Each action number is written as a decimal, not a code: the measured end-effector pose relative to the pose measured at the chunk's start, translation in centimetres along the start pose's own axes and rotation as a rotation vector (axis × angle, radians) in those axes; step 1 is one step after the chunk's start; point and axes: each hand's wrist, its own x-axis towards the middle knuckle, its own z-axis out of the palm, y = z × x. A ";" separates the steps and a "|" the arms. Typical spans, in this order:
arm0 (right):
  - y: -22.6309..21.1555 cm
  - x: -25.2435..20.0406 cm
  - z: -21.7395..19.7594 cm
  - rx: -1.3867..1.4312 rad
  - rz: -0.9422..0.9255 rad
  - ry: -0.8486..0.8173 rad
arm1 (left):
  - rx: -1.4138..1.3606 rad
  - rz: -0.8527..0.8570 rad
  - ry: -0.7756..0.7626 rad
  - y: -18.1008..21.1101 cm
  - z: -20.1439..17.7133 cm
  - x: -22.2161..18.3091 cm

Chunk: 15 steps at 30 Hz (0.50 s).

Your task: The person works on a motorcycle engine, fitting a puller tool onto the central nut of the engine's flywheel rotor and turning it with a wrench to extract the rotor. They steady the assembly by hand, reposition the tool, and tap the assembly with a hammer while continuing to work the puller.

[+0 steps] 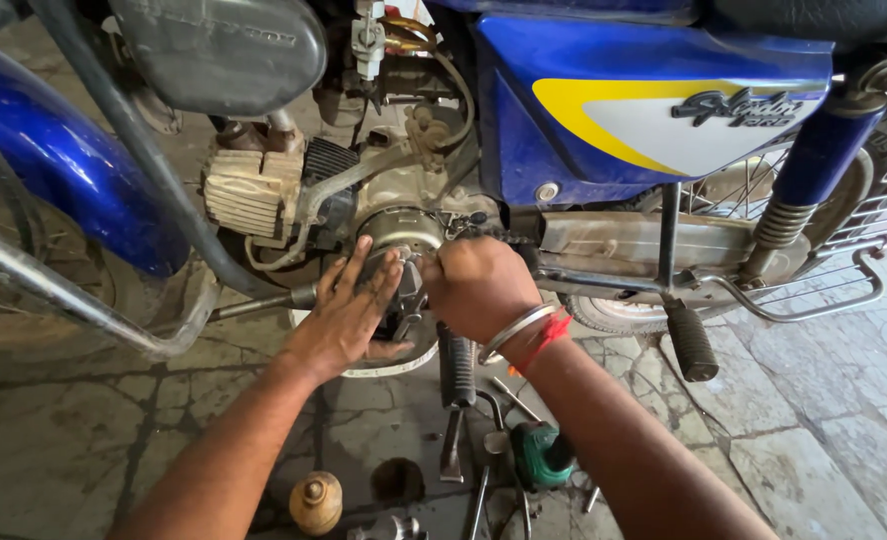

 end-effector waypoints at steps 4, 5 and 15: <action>-0.3 0.5 -0.6 -0.031 0.054 0.017 | -0.043 0.008 0.163 0.4 -0.2 -0.1; -0.5 1.0 -1.5 -0.025 0.049 0.015 | -0.040 0.002 0.160 0.5 0.0 0.0; -1.3 1.9 -4.7 0.173 0.305 0.059 | -0.332 -0.236 0.622 3.2 -0.9 -0.2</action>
